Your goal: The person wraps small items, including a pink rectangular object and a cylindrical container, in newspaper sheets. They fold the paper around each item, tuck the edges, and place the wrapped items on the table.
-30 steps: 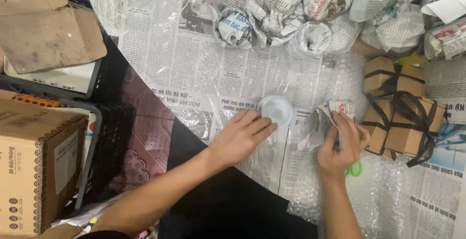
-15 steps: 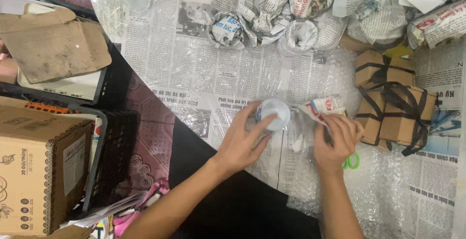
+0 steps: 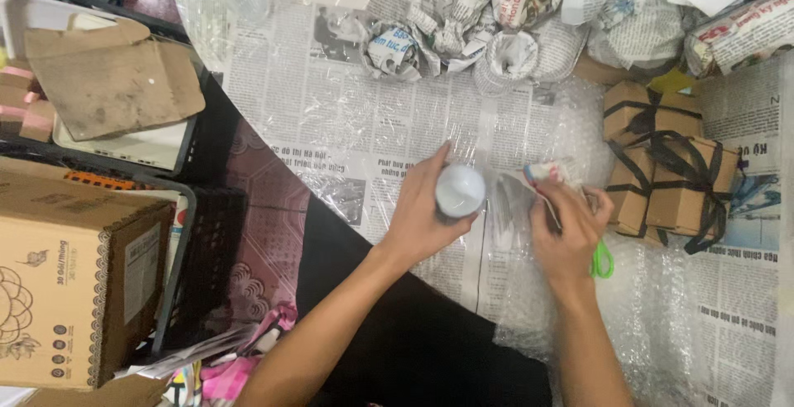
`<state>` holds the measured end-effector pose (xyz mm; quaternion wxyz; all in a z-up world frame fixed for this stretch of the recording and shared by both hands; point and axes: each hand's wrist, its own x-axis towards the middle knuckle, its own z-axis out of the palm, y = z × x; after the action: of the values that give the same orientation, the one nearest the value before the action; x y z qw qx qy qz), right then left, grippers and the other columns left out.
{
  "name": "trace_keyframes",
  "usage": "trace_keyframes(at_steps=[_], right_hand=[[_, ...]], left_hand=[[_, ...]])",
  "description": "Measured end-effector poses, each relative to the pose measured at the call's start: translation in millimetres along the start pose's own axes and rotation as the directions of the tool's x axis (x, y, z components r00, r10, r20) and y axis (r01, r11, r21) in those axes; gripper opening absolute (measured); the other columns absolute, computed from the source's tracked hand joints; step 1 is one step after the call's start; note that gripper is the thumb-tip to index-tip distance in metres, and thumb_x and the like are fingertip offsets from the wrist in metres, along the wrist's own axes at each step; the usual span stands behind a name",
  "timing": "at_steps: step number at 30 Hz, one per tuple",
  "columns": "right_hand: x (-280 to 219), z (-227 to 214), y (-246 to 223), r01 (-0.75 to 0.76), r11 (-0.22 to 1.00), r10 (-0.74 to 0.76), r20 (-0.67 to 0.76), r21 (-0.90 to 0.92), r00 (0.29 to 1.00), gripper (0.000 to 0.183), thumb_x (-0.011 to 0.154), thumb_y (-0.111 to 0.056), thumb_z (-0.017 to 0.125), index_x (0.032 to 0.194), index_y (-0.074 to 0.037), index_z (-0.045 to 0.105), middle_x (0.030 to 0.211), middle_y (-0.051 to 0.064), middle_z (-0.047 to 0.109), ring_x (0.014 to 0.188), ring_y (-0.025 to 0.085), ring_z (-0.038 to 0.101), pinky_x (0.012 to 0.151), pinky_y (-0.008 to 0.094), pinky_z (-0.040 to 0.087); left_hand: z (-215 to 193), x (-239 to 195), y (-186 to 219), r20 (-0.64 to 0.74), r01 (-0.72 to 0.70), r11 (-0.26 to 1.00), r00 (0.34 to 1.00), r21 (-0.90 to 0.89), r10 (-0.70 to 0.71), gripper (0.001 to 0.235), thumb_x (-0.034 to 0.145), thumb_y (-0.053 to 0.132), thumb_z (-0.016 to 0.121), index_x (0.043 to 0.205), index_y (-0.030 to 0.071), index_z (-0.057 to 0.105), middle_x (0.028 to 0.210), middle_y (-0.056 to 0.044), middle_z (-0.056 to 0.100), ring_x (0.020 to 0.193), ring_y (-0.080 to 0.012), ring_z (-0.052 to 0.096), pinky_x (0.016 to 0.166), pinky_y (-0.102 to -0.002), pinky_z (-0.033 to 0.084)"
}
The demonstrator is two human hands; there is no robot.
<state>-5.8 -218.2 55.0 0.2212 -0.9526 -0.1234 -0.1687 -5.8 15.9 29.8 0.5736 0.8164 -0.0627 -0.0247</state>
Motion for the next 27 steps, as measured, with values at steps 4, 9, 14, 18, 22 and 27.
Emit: trace_keyframes(at_steps=[4,9,14,18,22,27], right_hand=[[12,-28,-26,0.009,0.993,0.013,0.190,-0.115,0.982,0.024,0.090,-0.008,0.074,0.113,-0.005,0.076,0.097,0.010,0.078,0.087,0.021,0.075,0.097,0.040,0.048],[33,-38,-54,-0.161,0.976,0.202,0.329,-0.147,0.922,0.030,0.092,-0.016,0.072,0.120,-0.007,0.075,0.093,0.018,0.076,0.070,0.034,0.072,0.068,0.045,0.055],[52,-36,-69,-0.411,0.899,0.431,0.468,-0.152,0.771,0.036,0.089,-0.026,0.077,0.118,-0.006,0.074,0.081,0.024,0.074,0.067,0.035,0.072,0.065,0.044,0.056],[55,-34,-76,-0.597,0.802,0.505,0.521,0.010,0.688,0.035,0.085,-0.024,0.077,0.114,-0.006,0.073,0.082,0.017,0.077,0.062,0.024,0.074,0.061,0.037,0.056],[46,-30,-69,-0.699,0.703,0.569,0.488,0.128,0.662,0.035,0.083,-0.016,0.076,0.117,-0.007,0.075,0.084,0.012,0.080,0.058,0.018,0.071,0.055,0.033,0.054],[34,-19,-29,-0.736,0.569,0.545,0.503,0.366,0.671,0.032,0.083,-0.012,0.079,0.112,0.002,0.074,0.083,0.012,0.077,0.056,0.012,0.062,0.046,0.029,0.046]], left_hand=[[-12,-8,-6,-0.033,0.089,0.986,0.995,-0.140,-0.095,0.112,0.067,0.022,0.087,0.157,-0.002,0.025,0.141,-0.024,0.046,0.130,-0.0328,0.051,0.112,-0.049,0.037],[-29,-23,-9,-0.096,0.074,0.833,0.984,-0.549,-0.151,0.087,0.076,0.019,0.090,0.147,-0.003,0.045,0.140,-0.023,0.055,0.130,-0.0304,0.057,0.110,-0.046,0.050],[-42,-32,12,-0.054,0.042,0.726,0.993,-0.686,-0.109,0.081,0.077,0.019,0.090,0.145,0.000,0.052,0.135,-0.015,0.064,0.126,-0.0254,0.064,0.112,-0.042,0.053],[-45,-36,40,-0.035,0.023,0.825,0.998,-0.564,-0.052,0.082,0.073,0.023,0.092,0.143,0.001,0.054,0.137,-0.015,0.060,0.129,-0.0274,0.062,0.113,-0.042,0.054],[-52,-36,47,-0.050,-0.095,0.982,0.995,-0.163,0.088,0.085,0.067,0.032,0.096,0.137,0.002,0.060,0.134,-0.017,0.063,0.129,-0.0315,0.064,0.110,-0.044,0.053],[-51,-28,32,-0.035,-0.105,0.994,0.994,0.027,0.106,0.088,0.063,0.039,0.096,0.135,0.002,0.060,0.134,-0.021,0.060,0.129,-0.0369,0.059,0.109,-0.048,0.048]])
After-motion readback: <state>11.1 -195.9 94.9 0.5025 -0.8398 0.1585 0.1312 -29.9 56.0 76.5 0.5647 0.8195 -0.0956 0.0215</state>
